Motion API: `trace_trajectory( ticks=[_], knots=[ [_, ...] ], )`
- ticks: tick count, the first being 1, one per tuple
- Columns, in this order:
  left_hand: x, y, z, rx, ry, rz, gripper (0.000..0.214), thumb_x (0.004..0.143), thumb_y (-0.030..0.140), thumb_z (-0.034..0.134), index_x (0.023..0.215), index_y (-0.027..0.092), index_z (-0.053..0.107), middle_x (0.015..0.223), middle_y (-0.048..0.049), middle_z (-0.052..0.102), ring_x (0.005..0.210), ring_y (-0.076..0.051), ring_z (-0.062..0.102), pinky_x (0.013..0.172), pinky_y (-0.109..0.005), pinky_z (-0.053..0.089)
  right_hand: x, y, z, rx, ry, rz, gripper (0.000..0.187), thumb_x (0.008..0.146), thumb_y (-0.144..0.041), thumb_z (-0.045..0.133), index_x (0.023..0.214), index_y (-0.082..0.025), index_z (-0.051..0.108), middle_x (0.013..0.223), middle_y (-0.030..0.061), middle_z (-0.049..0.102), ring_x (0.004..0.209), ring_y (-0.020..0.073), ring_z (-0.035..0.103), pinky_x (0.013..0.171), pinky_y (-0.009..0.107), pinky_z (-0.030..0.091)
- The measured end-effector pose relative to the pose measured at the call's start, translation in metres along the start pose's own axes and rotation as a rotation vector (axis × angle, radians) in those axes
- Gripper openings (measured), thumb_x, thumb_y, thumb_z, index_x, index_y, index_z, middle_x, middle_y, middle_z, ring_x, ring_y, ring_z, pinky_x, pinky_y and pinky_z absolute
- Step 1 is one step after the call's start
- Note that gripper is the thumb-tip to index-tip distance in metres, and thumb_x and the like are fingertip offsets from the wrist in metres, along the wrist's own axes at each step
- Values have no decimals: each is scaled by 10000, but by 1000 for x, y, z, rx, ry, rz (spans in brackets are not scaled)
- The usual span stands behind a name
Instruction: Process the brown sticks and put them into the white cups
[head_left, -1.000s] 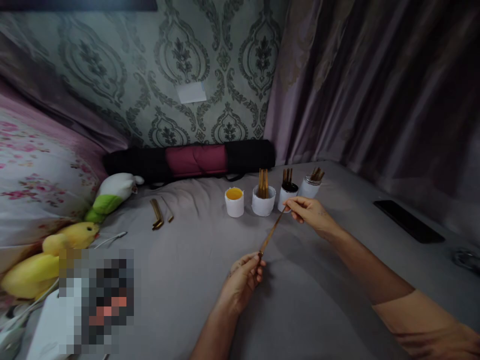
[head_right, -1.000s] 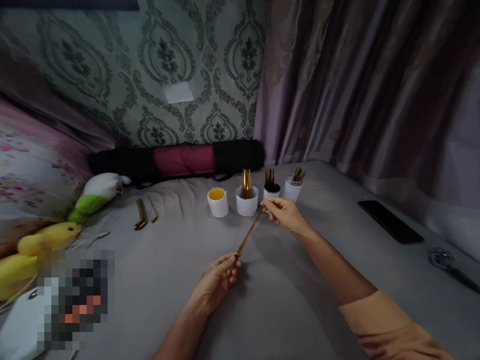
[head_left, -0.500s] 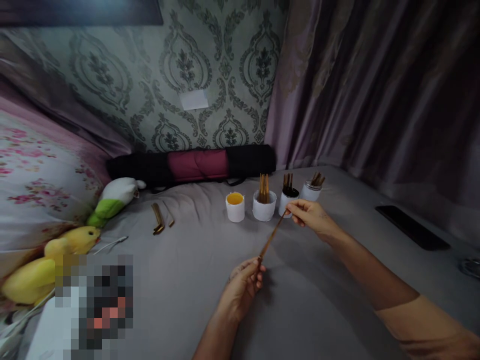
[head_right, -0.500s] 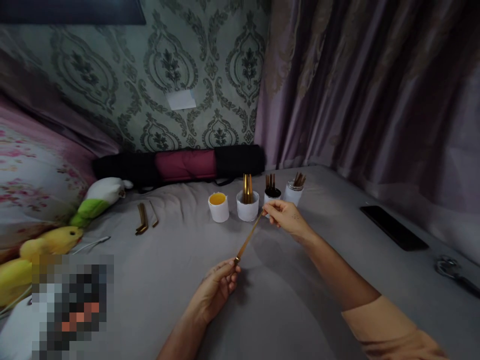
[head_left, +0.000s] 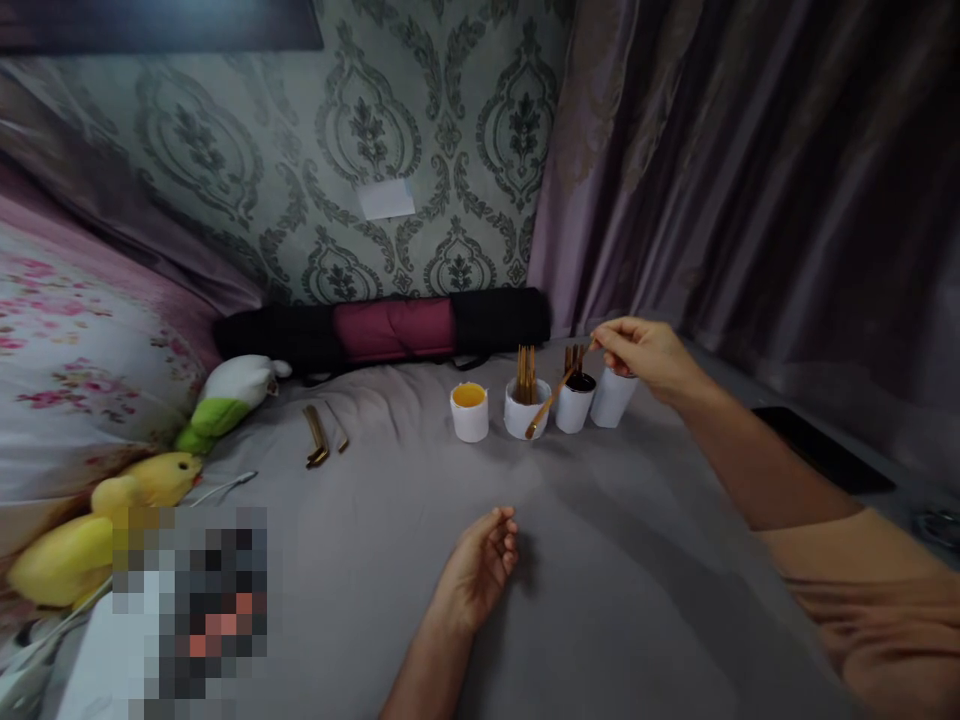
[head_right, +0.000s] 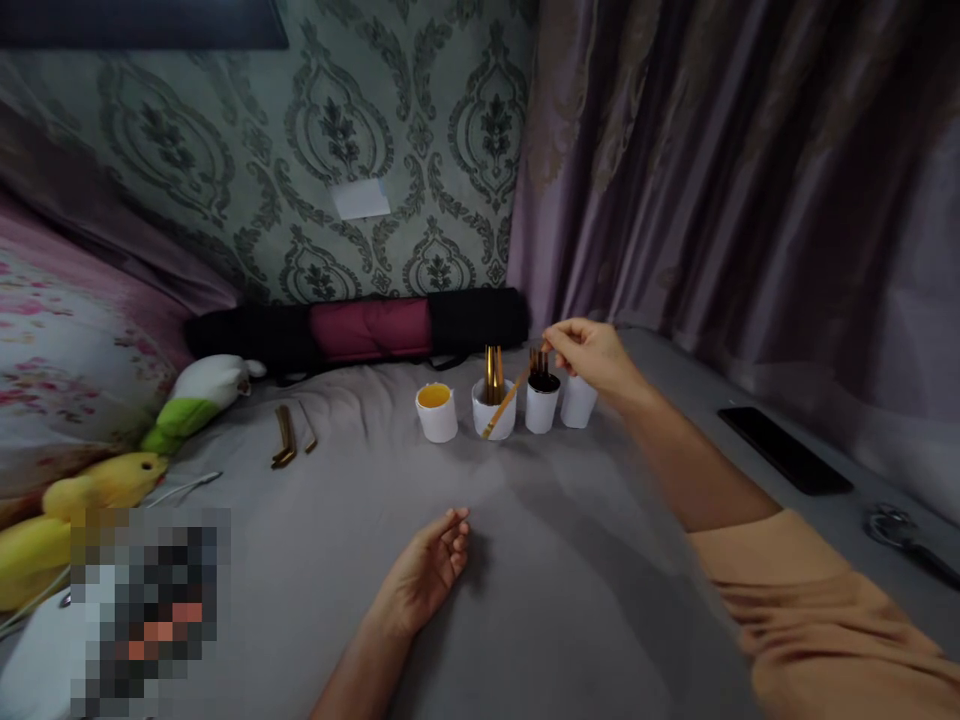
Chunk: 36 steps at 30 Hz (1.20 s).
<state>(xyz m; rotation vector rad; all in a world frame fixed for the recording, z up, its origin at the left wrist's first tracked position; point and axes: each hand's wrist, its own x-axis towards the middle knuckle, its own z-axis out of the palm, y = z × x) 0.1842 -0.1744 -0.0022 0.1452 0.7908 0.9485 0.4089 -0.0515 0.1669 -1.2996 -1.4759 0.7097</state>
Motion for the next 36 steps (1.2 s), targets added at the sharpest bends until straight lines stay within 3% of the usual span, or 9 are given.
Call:
trace_trajectory(
  ticks=[6, 9, 15, 24, 36],
  knots=[
    [0, 1, 0, -6, 12, -3, 143, 787, 190, 536, 881, 82, 542, 677, -15, 535, 510, -42, 469, 453, -150, 371, 30, -23, -8, -74, 113, -131, 122, 788, -198, 536, 712, -116, 584, 625, 13, 572, 416, 18, 414, 357, 147, 302],
    [-1, 2, 1, -13, 10, -10, 140, 789, 184, 532, 887, 83, 540, 674, -11, 531, 506, -41, 464, 448, -150, 368, 41, -31, -10, -146, 152, -156, 112, 787, -164, 522, 717, -106, 586, 591, 5, 565, 403, 17, 410, 363, 146, 306],
    [-1, 2, 0, -33, 5, -14, 133, 792, 175, 524, 887, 82, 537, 674, -11, 532, 498, -39, 460, 439, -149, 363, 64, -24, -8, -291, 138, -281, 144, 774, -198, 514, 720, -100, 605, 625, 28, 591, 436, 44, 464, 429, 177, 354],
    [2, 4, -2, -39, 6, -18, 130, 790, 168, 525, 888, 85, 538, 669, -9, 533, 492, -39, 459, 434, -148, 367, 76, -10, 13, -484, -53, -313, 186, 795, -255, 481, 788, -127, 616, 713, 32, 627, 505, 70, 535, 494, 189, 393],
    [1, 4, -3, -41, -8, -13, 124, 781, 159, 533, 879, 85, 545, 671, -12, 537, 499, -41, 462, 437, -146, 369, 82, 12, 40, -481, -309, -288, 149, 792, -183, 466, 788, -121, 601, 747, 39, 645, 480, 58, 528, 462, 167, 386]
  ],
)
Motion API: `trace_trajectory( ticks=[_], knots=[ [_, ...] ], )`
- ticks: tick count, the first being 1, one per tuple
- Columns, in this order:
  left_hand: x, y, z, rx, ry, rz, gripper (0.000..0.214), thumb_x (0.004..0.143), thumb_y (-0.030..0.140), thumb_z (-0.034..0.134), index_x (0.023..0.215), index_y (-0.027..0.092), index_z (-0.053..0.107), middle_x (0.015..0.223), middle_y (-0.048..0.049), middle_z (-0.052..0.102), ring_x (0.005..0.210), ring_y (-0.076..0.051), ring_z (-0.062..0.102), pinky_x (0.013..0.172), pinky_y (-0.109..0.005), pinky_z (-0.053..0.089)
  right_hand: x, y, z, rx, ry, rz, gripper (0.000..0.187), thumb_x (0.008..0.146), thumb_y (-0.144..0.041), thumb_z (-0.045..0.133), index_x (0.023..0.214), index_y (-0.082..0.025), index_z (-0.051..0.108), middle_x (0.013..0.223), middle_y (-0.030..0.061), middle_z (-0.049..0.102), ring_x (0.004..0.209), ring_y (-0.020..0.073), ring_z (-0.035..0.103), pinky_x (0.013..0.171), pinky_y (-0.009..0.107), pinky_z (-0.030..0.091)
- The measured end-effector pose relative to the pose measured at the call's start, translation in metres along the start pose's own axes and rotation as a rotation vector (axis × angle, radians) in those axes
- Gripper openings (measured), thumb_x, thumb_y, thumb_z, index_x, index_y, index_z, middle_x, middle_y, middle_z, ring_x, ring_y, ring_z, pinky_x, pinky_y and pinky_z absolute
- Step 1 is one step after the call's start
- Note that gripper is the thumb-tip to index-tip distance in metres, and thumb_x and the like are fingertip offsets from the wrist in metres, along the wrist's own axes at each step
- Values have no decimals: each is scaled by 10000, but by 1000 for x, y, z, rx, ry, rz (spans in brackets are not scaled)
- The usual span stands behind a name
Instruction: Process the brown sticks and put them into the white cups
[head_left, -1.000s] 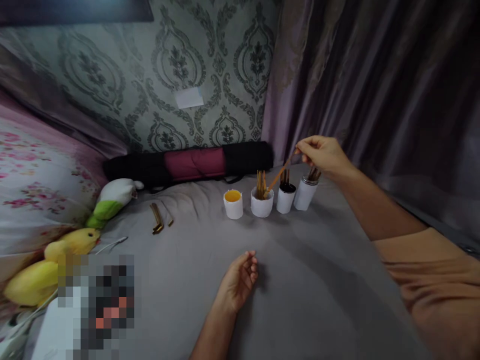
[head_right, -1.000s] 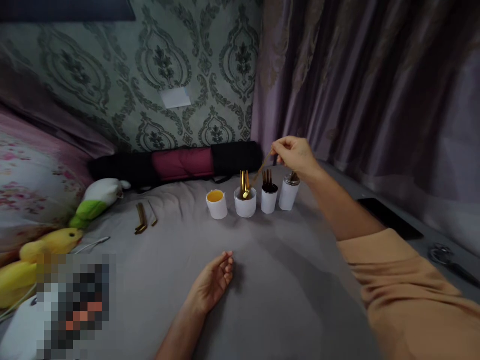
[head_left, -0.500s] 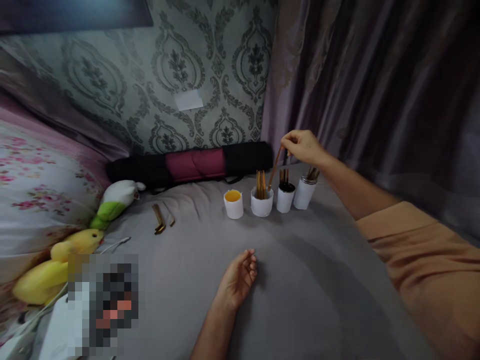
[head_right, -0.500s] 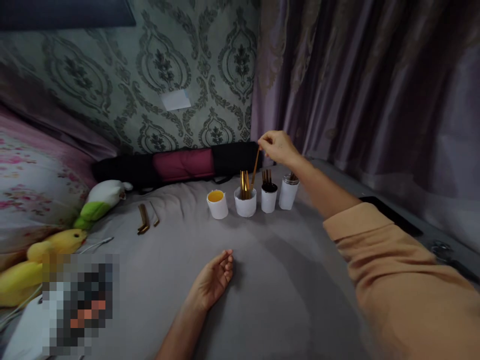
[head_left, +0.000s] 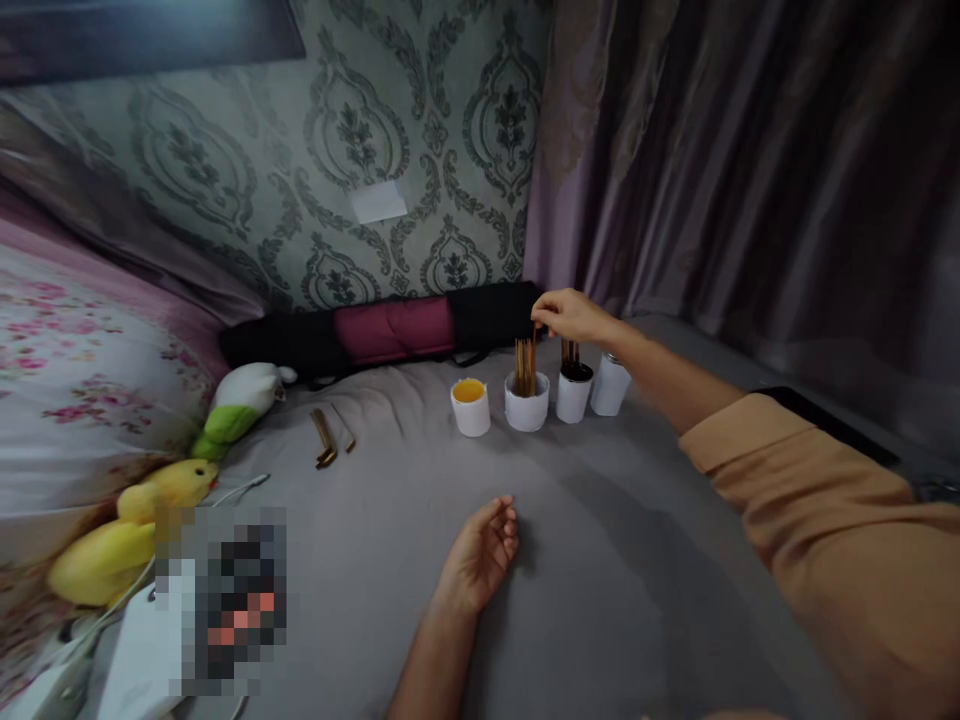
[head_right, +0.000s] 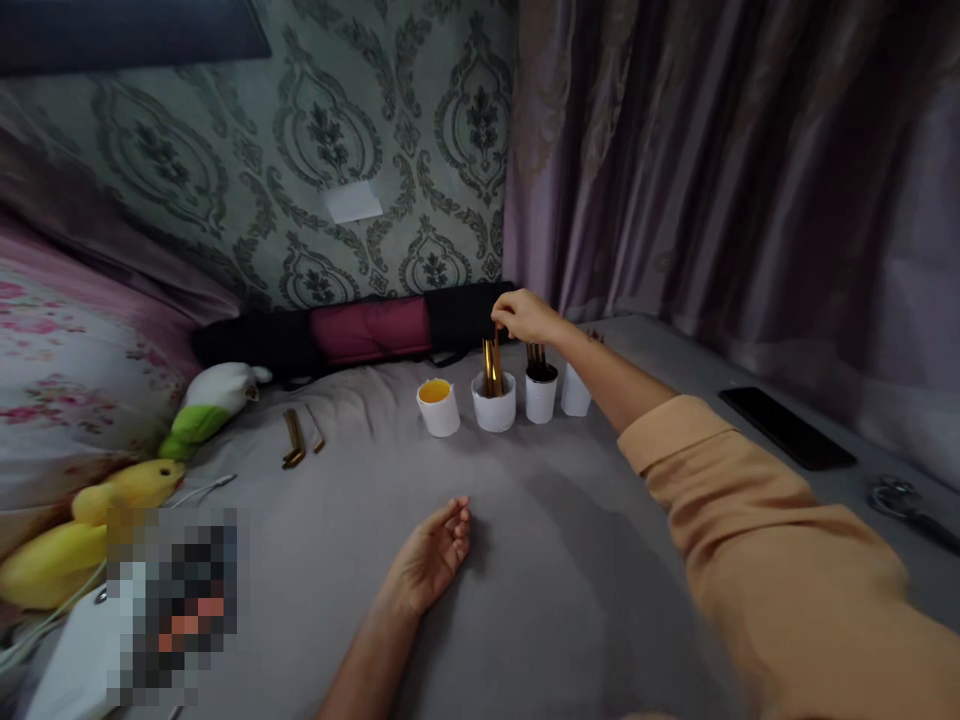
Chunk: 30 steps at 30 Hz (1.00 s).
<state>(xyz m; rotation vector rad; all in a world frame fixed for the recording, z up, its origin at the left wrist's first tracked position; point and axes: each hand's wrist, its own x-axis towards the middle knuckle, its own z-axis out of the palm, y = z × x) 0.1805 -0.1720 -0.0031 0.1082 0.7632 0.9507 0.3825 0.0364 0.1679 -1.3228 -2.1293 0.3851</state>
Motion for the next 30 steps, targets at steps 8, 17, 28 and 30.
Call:
trace_trajectory(
  ticks=[8, 17, 28, 30],
  knots=[
    [1, 0, -2, -4, -5, -8, 115, 783, 157, 529, 873, 89, 550, 676, -15, 537, 501, -39, 461, 442, -147, 368, -4, 0, 12, -92, -54, -3, 162, 780, -188, 465, 762, -131, 616, 730, 27, 650, 497, 66, 549, 490, 171, 381],
    [-1, 0, 0, 7, 3, -5, 122, 779, 154, 535, 882, 89, 548, 678, -12, 541, 503, -38, 464, 449, -145, 375, -7, 4, 25, -147, -139, 52, 192, 796, -203, 449, 810, -143, 631, 765, 21, 659, 516, 69, 556, 514, 170, 383],
    [-1, 0, 1, 1, 12, -16, 125, 780, 154, 531, 882, 83, 546, 673, -15, 547, 503, -39, 471, 445, -142, 371, -6, 9, 38, -185, -78, 149, 182, 797, -235, 476, 781, -155, 638, 702, 27, 660, 513, 84, 569, 571, 180, 416],
    [-1, 1, 1, 1, 11, -15, 129, 778, 156, 535, 883, 82, 548, 677, -16, 548, 505, -40, 471, 446, -142, 371, -6, 9, 39, -200, -51, 175, 184, 798, -231, 473, 773, -155, 639, 682, 32, 656, 525, 89, 571, 570, 181, 414]
  ],
)
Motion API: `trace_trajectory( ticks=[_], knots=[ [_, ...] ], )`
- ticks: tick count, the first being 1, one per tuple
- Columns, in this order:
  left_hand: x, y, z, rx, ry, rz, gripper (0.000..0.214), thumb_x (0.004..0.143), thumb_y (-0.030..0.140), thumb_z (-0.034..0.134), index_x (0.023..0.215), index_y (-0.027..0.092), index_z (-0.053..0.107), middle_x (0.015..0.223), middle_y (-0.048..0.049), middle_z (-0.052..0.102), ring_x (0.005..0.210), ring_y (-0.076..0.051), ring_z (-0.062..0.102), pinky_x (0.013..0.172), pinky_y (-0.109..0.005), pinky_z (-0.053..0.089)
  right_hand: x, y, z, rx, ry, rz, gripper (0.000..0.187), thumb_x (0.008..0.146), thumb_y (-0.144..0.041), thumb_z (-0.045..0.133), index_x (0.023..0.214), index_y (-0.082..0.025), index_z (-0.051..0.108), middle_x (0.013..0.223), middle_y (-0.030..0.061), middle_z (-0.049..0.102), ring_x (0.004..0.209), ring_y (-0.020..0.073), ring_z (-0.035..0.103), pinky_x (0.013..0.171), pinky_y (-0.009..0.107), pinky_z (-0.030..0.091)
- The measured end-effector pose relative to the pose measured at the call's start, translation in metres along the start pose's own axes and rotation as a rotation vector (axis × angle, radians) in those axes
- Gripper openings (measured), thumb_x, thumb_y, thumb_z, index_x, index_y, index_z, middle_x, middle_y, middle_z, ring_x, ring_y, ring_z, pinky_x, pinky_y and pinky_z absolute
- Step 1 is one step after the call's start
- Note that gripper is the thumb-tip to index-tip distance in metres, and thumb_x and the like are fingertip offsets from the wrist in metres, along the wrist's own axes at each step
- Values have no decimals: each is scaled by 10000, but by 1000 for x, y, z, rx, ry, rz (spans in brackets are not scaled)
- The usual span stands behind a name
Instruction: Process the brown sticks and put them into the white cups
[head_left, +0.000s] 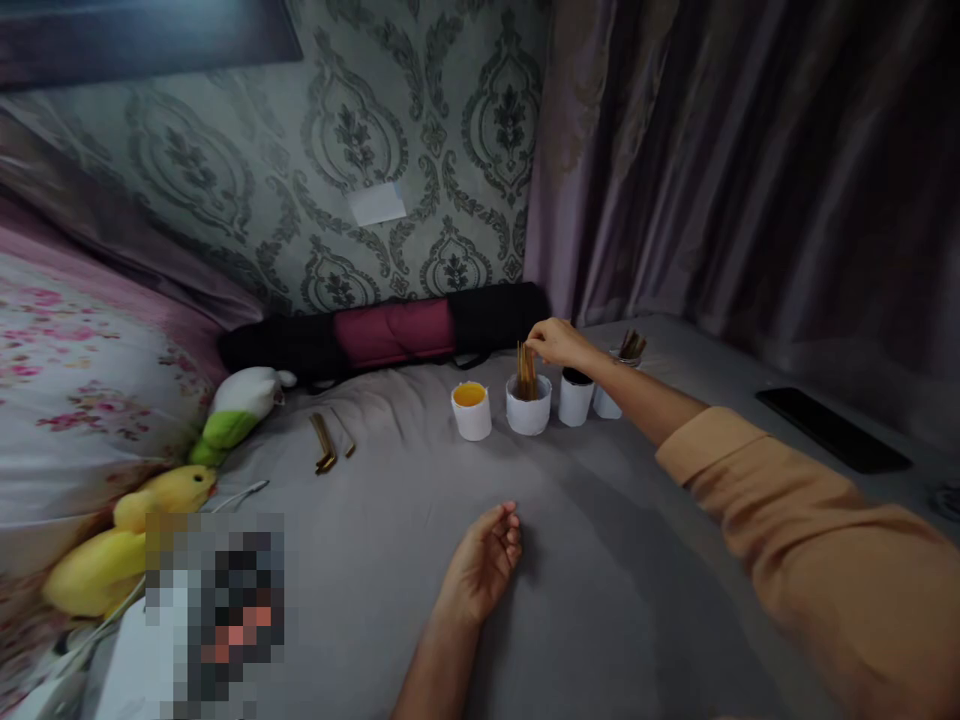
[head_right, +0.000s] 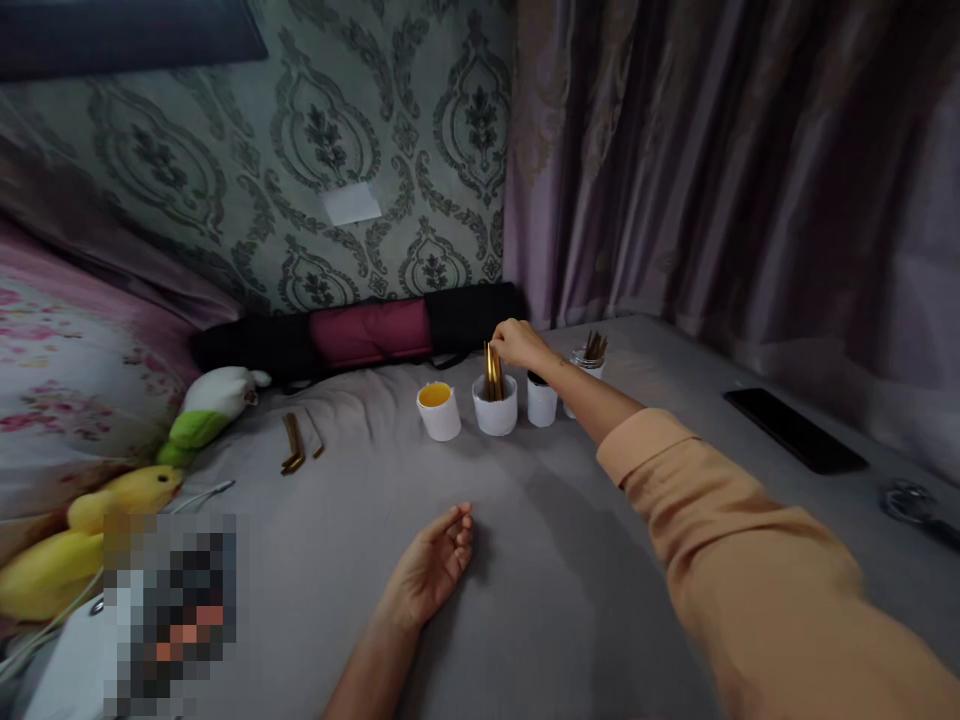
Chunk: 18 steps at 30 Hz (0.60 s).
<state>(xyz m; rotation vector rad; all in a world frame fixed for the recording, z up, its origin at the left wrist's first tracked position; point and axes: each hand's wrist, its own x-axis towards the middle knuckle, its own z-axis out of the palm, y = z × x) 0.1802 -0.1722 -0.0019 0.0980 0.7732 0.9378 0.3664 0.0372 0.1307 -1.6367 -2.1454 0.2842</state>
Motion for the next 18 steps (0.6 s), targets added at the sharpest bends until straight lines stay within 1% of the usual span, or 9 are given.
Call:
trace_trajectory(
  ticks=[6, 9, 12, 15, 18],
  knots=[
    [1, 0, -1, -7, 4, 2, 130, 776, 159, 541, 879, 82, 553, 684, -23, 553, 507, -41, 472, 452, -147, 376, -1, -3, 2, -40, 70, 95, 174, 789, -227, 489, 778, -146, 643, 670, 56, 651, 613, 121, 588, 592, 196, 420],
    [1, -1, 0, -4, 14, 0, 125, 776, 157, 540, 878, 86, 553, 677, -19, 550, 501, -41, 469, 450, -147, 376, 1, -2, 4, -36, 63, 120, 186, 792, -223, 475, 801, -143, 643, 627, 56, 638, 562, 122, 579, 551, 202, 418],
    [1, 0, 0, -2, 15, -3, 128, 776, 160, 540, 881, 88, 553, 672, -16, 546, 500, -41, 469, 449, -148, 373, 5, 2, 8, -17, 23, 149, 202, 800, -206, 454, 845, -140, 638, 593, 47, 629, 488, 107, 556, 512, 199, 413],
    [1, 0, 0, 1, 14, 0, 128, 770, 164, 550, 875, 91, 556, 674, -17, 546, 501, -42, 471, 447, -149, 370, 9, 3, 12, -5, 1, 165, 195, 795, -209, 462, 870, -143, 630, 604, 43, 635, 456, 97, 547, 494, 194, 411],
    [1, 0, -1, 0, 14, 0, 130, 768, 165, 553, 872, 88, 557, 678, -19, 548, 508, -43, 475, 453, -151, 377, 12, 3, 16, -11, 12, 171, 205, 788, -220, 473, 918, -147, 614, 627, 43, 642, 441, 97, 545, 482, 196, 408]
  ],
)
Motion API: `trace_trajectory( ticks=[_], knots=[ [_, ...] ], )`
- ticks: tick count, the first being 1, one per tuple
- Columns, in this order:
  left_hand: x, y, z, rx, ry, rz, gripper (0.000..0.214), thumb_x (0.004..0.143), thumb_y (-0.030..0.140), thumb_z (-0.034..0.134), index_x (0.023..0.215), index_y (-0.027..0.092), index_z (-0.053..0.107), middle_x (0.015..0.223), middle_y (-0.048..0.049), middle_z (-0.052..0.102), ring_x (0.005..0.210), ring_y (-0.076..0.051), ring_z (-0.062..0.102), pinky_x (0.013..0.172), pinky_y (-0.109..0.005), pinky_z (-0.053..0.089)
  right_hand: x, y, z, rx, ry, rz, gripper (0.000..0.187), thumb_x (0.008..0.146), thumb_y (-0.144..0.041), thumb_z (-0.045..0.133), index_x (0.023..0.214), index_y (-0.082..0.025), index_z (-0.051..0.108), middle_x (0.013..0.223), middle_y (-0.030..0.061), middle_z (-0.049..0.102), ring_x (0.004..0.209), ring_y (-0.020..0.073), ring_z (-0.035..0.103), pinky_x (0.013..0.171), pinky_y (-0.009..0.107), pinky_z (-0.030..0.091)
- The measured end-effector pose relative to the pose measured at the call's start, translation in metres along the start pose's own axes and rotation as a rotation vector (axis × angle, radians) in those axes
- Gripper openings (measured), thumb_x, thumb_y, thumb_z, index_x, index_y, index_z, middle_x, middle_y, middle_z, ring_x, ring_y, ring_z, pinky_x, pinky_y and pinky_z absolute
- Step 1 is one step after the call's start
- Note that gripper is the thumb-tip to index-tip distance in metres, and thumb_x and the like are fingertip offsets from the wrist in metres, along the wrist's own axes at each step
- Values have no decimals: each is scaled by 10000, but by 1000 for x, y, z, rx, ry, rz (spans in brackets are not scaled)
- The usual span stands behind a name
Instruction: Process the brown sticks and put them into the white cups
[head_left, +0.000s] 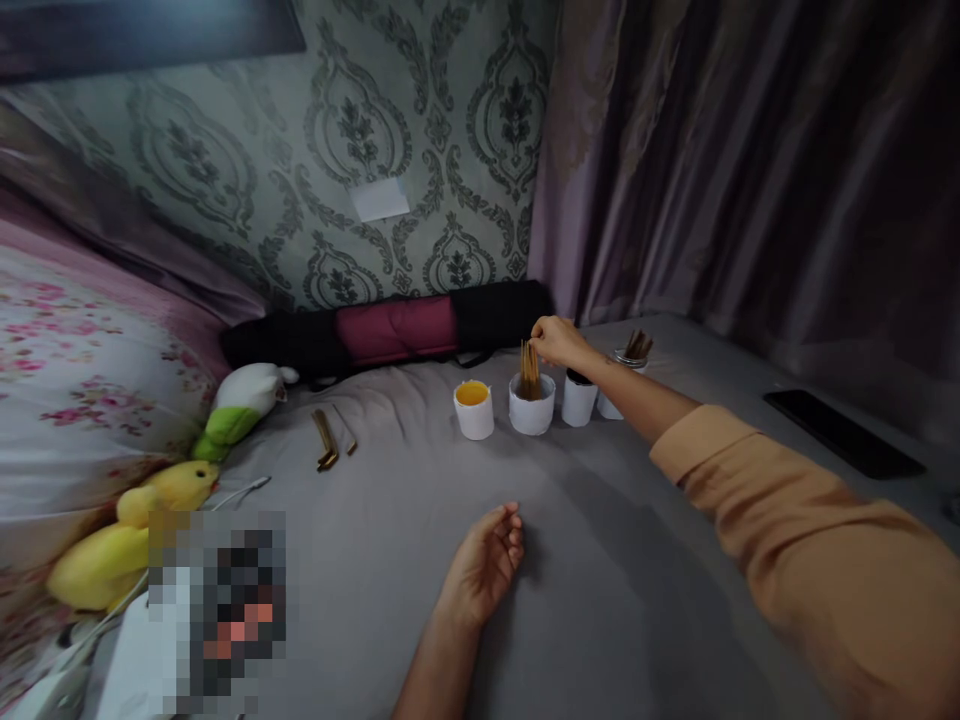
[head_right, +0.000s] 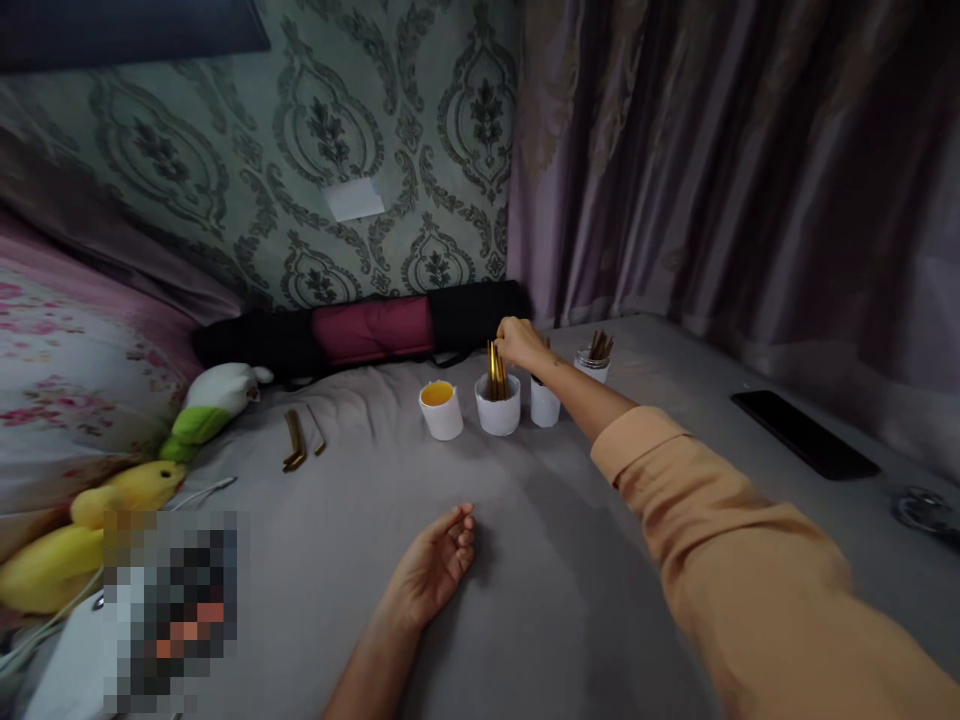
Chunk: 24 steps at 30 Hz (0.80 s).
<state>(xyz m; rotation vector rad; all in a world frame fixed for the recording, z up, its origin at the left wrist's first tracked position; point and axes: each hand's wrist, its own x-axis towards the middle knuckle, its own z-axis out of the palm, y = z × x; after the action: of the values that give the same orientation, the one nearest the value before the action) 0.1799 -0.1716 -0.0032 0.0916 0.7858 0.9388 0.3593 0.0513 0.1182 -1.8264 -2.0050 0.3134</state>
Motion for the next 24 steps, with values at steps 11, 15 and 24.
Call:
trace_trajectory(
  ticks=[11, 15, 24],
  knots=[
    [-1, 0, 2, 2, 3, -5, 132, 772, 165, 546, 881, 90, 552, 677, -15, 541, 503, -42, 470, 443, -146, 370, -4, -10, -4, -81, -54, -19, 217, 774, -160, 443, 783, -127, 657, 606, 74, 648, 506, 121, 579, 497, 193, 405],
    [0, 0, 1, 7, 2, -4, 142, 769, 169, 551, 886, 89, 557, 674, -14, 544, 504, -41, 472, 447, -146, 372, -1, -7, -2, -116, -55, 36, 238, 786, -234, 461, 736, -119, 663, 604, 89, 648, 542, 136, 592, 506, 201, 417],
    [1, 0, -1, -5, -12, -4, 140, 767, 174, 552, 876, 87, 561, 671, -20, 554, 510, -47, 481, 452, -152, 375, -1, -6, -3, -116, -20, 90, 264, 789, -308, 492, 697, -113, 644, 580, 108, 622, 540, 173, 603, 504, 245, 442]
  ],
)
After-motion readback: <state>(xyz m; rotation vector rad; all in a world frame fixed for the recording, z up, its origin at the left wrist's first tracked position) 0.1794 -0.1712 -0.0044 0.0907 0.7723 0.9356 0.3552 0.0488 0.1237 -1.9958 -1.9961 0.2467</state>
